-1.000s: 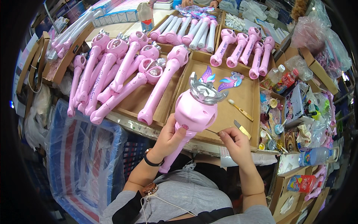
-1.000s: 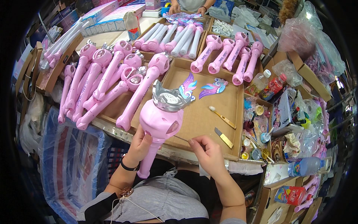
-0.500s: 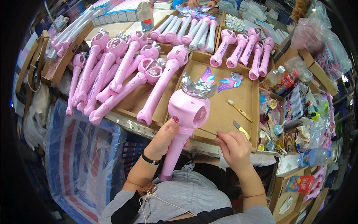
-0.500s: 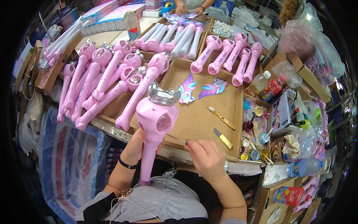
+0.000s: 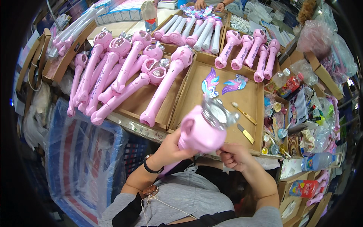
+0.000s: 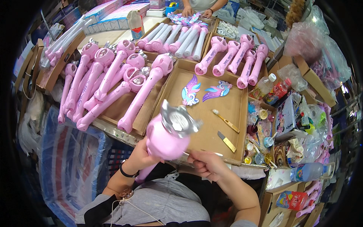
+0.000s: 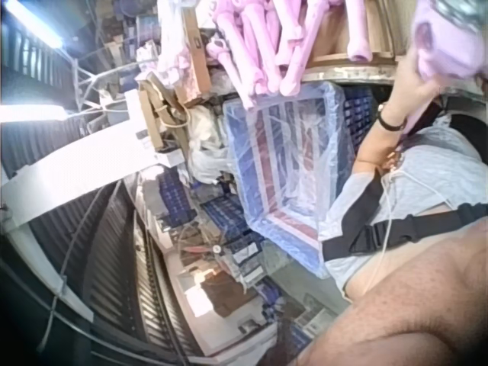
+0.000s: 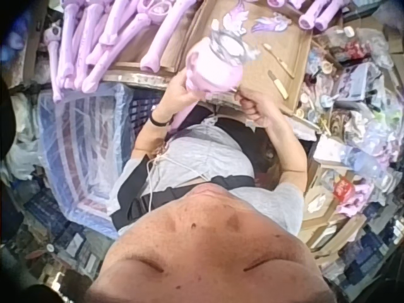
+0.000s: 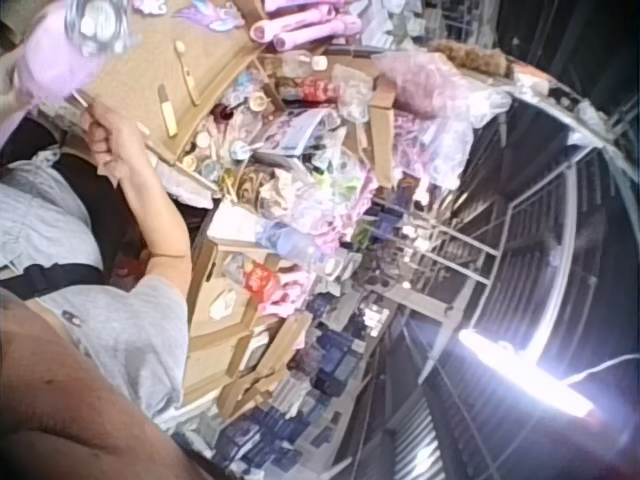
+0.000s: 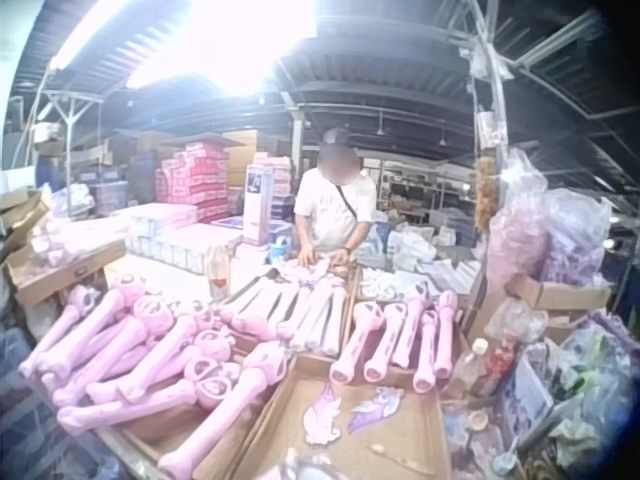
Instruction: The person assembles pink bubble wands by inserting a silver crown piece into the top, attaching a colorful wing sticker to the side, and using a small tool to adjust internal components. The person handles multiple wands one at a time, repeating the same steps for each unit.
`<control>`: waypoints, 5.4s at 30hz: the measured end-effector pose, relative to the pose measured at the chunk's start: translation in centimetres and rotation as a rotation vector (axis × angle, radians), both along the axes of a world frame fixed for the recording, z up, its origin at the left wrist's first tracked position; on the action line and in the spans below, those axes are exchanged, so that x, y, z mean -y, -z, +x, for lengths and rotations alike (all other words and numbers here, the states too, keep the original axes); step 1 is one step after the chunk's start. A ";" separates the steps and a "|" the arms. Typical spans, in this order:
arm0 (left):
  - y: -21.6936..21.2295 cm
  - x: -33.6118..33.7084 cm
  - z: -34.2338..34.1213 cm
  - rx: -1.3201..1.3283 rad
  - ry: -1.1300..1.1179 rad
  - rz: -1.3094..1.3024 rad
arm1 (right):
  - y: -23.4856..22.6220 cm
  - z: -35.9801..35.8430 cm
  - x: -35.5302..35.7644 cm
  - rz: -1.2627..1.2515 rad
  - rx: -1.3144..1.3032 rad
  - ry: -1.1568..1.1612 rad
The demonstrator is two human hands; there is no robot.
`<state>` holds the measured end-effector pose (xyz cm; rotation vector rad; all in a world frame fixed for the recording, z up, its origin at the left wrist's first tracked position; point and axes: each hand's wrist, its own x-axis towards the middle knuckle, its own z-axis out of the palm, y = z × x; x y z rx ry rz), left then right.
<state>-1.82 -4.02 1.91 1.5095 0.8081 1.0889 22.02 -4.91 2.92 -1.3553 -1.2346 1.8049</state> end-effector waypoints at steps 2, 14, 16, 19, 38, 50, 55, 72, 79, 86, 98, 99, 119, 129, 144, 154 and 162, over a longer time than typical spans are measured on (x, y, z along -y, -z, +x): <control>0.1 -0.1 -0.4 -0.154 0.011 0.126 | -0.5 0.4 0.2 -0.416 -0.160 -0.033; 0.9 1.3 0.4 0.292 0.155 -0.426 | 0.0 0.2 1.5 1.274 0.743 -0.182; 0.8 1.5 0.4 0.271 0.154 -0.425 | 0.2 0.3 1.8 1.130 0.613 -0.156; 0.4 1.4 0.3 0.196 0.172 -0.419 | 0.5 0.2 2.4 0.849 0.374 -0.057; -0.1 0.6 -0.8 -0.246 0.280 0.017 | 2.6 0.4 4.0 0.643 0.198 -0.258; -0.1 0.2 -1.6 -0.190 0.463 0.047 | 2.0 0.7 5.4 -0.842 -0.527 -0.298; 1.5 0.4 -1.8 -0.147 0.457 -0.004 | 2.1 0.8 5.4 -0.971 -0.715 -0.335; -2.7 -4.5 0.2 0.642 0.113 -0.278 | 3.3 -0.7 4.1 0.761 -0.014 0.013; -1.4 -5.0 4.2 0.633 -0.045 -0.290 | 9.3 -6.2 5.9 0.554 -0.358 0.351; 0.8 -3.6 5.5 0.568 0.041 -0.386 | 12.5 -6.5 6.6 0.568 -0.341 0.407; 1.5 -2.7 5.6 0.555 0.112 -0.339 | 14.3 -6.7 7.4 0.515 -0.354 0.339; 1.4 -2.8 5.5 0.523 0.121 -0.328 | 14.2 -6.7 7.4 0.498 -0.321 0.356; 2.6 -2.8 5.7 0.632 0.136 -0.492 | 12.8 -6.7 8.2 0.690 -0.079 0.392; 3.4 -2.5 5.6 0.682 0.091 -0.599 | 13.6 -6.5 8.4 0.778 0.061 0.387; 1.8 -3.4 5.6 0.563 0.144 -0.336 | 13.3 -6.4 8.5 0.733 -0.061 0.411; 2.0 -2.5 6.0 0.617 0.098 -0.504 | 12.5 -6.3 8.7 0.749 -0.013 0.367; 1.6 -5.4 5.0 0.674 0.058 -0.250 | 13.4 -6.2 9.0 0.843 -0.111 0.318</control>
